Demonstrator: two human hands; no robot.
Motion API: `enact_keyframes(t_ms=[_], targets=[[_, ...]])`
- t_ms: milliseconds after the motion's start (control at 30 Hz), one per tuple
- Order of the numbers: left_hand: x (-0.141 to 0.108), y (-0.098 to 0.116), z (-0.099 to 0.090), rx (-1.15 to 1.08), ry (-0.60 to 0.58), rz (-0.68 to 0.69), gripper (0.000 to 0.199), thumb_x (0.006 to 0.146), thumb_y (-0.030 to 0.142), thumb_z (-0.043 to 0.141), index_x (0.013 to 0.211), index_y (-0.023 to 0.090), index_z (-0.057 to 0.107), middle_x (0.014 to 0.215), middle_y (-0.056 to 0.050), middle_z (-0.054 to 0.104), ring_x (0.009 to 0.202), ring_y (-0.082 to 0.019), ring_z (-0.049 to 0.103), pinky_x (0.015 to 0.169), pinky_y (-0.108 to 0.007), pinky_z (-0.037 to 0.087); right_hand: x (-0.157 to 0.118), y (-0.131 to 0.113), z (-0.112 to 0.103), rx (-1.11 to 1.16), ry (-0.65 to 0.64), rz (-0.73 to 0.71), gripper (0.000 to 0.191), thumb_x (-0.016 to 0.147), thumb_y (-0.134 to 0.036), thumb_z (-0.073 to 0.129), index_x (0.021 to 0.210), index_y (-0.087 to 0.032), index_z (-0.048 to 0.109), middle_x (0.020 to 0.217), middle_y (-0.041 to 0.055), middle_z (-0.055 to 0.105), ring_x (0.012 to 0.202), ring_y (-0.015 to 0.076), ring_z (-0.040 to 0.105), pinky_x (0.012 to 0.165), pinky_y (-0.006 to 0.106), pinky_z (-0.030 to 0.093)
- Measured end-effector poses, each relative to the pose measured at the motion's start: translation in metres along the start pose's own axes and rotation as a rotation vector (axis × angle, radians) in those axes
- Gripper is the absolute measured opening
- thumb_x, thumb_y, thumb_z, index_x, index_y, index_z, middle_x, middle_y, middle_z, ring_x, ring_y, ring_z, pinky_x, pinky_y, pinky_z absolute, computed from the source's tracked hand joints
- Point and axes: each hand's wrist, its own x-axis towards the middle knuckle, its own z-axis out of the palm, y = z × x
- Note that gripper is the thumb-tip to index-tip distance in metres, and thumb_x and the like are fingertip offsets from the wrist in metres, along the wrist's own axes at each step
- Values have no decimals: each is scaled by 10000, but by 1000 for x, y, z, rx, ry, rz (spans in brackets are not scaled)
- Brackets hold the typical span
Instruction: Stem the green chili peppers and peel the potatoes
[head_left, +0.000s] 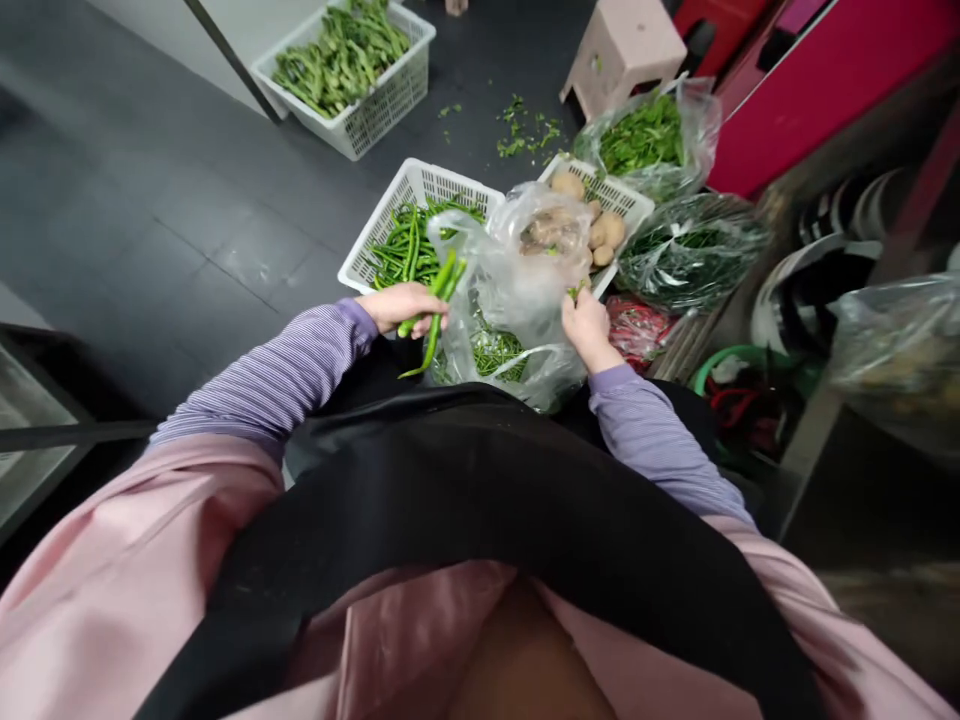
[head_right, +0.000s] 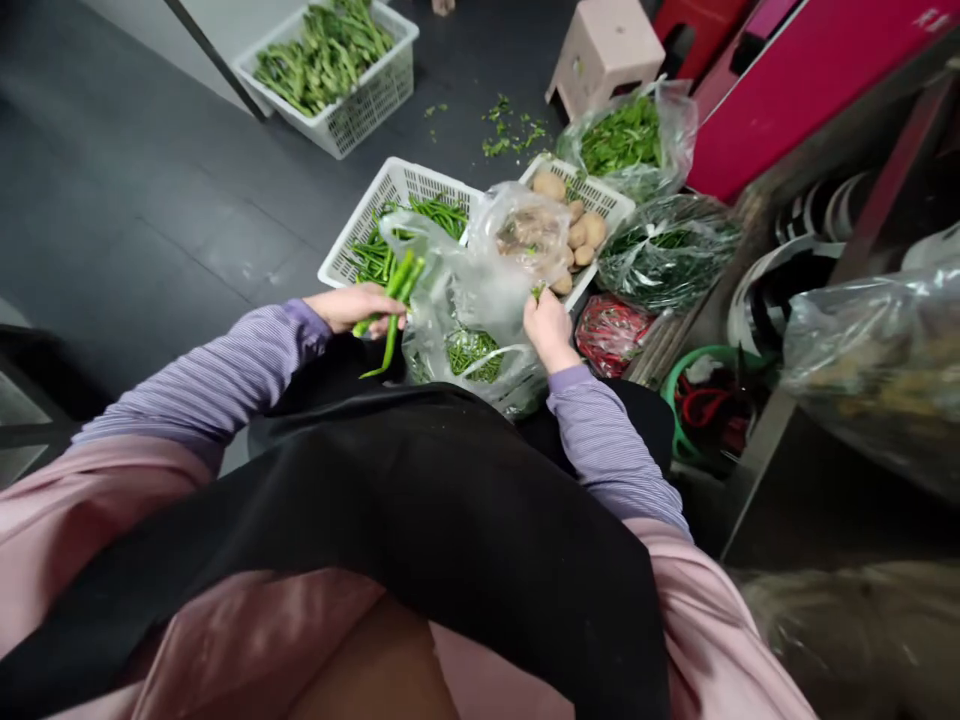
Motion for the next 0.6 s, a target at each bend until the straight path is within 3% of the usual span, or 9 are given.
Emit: enact_keyframes(t_ms=[67, 133, 233, 300, 367, 433, 500, 600], targets=[[4, -5, 8, 173, -103, -101, 78, 788, 176, 794, 757, 125, 744, 434, 8, 448, 421, -109, 444, 466, -215, 393, -6, 5, -8, -192, 33, 1, 438, 1033, -262, 403, 1376, -68, 592, 1138, 250, 690, 1070, 282, 653, 910, 422, 408], [3, -11, 9, 324, -168, -180, 86, 749, 132, 818, 725, 112, 738, 439, 20, 445, 417, -88, 399, 443, -185, 320, -20, 15, -10, -390, -32, 17, 386, 1007, -224, 462, 1308, -49, 629, 1078, 263, 707, 1074, 322, 671, 933, 469, 403], [-3, -14, -12, 507, -124, -223, 114, 832, 165, 772, 769, 76, 738, 479, 31, 446, 480, -81, 451, 544, -170, 374, -45, 29, -2, -582, -247, 94, 299, 981, -175, 479, 1148, -51, 694, 1036, 268, 726, 1041, 337, 711, 906, 444, 447], [-4, -10, -35, 678, -91, -183, 187, 926, 215, 690, 843, 57, 747, 496, 33, 457, 507, -76, 466, 618, -191, 414, -59, 32, 7, -632, -333, 58, 313, 980, -142, 433, 1131, -66, 696, 1039, 259, 734, 1039, 339, 726, 866, 410, 474], [2, -2, -57, 834, -11, -150, 260, 980, 261, 631, 893, 48, 754, 504, 28, 481, 521, -79, 482, 668, -219, 437, -67, 30, 15, -661, -344, -46, 337, 982, -118, 387, 1132, -65, 685, 1031, 248, 739, 1038, 344, 730, 853, 404, 483], [16, 9, -72, 903, 163, -153, 301, 985, 285, 622, 872, 38, 752, 525, 16, 506, 580, -104, 558, 734, -256, 463, -68, 25, 23, -677, -340, -140, 355, 983, -102, 353, 1133, -50, 671, 1031, 251, 736, 1038, 349, 729, 854, 412, 487], [39, 22, -80, 895, 290, -165, 325, 981, 273, 614, 829, 11, 730, 582, -5, 534, 707, -149, 644, 808, -295, 472, -64, 17, 28, -693, -343, -188, 387, 985, -91, 324, 1175, -38, 657, 1033, 259, 730, 1033, 349, 728, 851, 419, 493], [87, 38, -83, 757, 370, -94, 295, 959, 234, 594, 787, 15, 692, 670, -53, 580, 807, -209, 688, 804, -322, 507, -53, 3, 30, -754, -342, -188, 468, 977, -82, 320, 1362, -38, 582, 1094, 279, 708, 1055, 347, 715, 815, 404, 509]])
